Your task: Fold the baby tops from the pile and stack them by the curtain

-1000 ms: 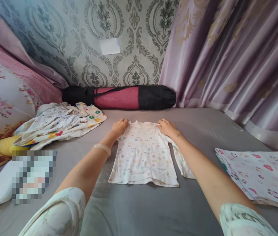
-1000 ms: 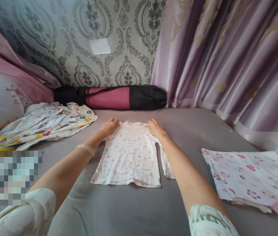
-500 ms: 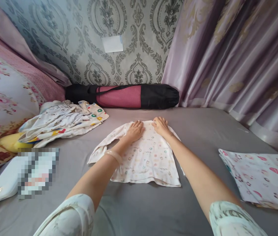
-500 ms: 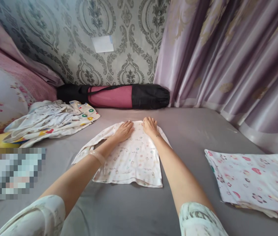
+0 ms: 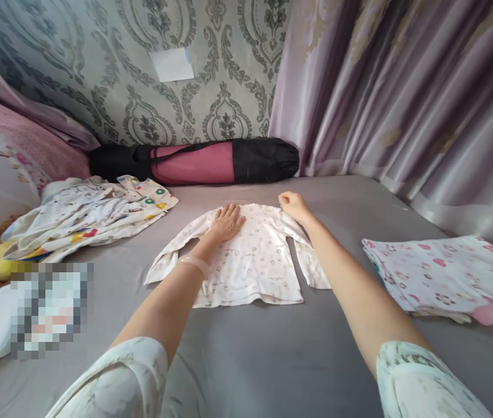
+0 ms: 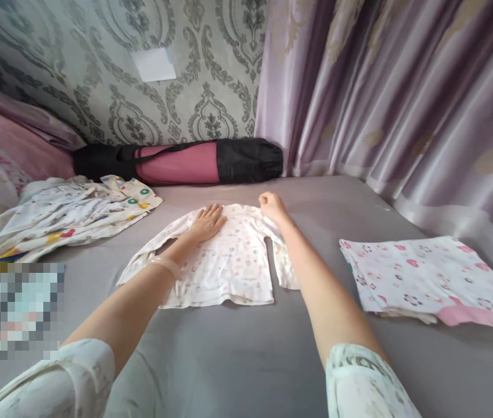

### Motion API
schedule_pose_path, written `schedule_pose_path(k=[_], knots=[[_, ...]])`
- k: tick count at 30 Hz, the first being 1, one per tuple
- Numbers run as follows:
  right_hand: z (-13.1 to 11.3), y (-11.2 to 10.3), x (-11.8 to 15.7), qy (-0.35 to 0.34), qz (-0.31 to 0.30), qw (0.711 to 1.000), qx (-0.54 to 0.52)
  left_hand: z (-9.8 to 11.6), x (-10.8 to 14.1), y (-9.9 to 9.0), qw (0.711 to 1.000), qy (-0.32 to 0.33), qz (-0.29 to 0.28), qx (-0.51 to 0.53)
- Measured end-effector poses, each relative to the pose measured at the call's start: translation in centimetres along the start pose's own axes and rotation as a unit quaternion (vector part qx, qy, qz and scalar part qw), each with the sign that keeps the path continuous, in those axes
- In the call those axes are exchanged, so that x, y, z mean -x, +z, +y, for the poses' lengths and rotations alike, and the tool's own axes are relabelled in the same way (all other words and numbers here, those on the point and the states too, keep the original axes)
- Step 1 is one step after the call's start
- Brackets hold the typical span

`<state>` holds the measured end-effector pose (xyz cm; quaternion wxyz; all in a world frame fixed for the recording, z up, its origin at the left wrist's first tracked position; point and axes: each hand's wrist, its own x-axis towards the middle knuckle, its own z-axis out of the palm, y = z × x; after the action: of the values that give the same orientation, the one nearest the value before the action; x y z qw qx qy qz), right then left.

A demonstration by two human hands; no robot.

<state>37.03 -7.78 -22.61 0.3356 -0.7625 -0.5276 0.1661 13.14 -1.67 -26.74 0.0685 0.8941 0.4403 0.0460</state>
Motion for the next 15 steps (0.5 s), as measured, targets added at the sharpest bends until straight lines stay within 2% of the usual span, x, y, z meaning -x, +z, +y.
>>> schedule_pose_path(k=[3, 6, 9, 11, 13, 15], knots=[[2.4, -3.6, 2.4, 0.126, -0.048, 0.988, -0.070, 0.2, 0.1, -0.1, 1.000, 0.004, 0.011, 0.003], [4.2, -5.7, 5.5, 0.181, -0.083, 0.977, -0.081, 0.8, 0.4, -0.5, 0.999, 0.004, 0.045, -0.016], [4.9, -6.2, 7.4, 0.209, -0.134, 0.963, -0.101, 2.4, 0.4, -1.0, 0.995, 0.017, 0.091, -0.033], [4.9, -6.1, 7.8, 0.212, -0.168, 0.957, -0.103, 4.1, 0.3, -1.3, 0.993, 0.042, 0.108, -0.007], [4.8, -5.6, 7.6, 0.196, -0.179, 0.961, -0.075, 6.3, -0.1, -1.3, 0.989, 0.084, 0.101, 0.062], [4.8, -5.1, 7.4, 0.178, -0.175, 0.968, -0.031, 8.7, -0.5, -1.3, 0.978, 0.115, 0.069, 0.159]])
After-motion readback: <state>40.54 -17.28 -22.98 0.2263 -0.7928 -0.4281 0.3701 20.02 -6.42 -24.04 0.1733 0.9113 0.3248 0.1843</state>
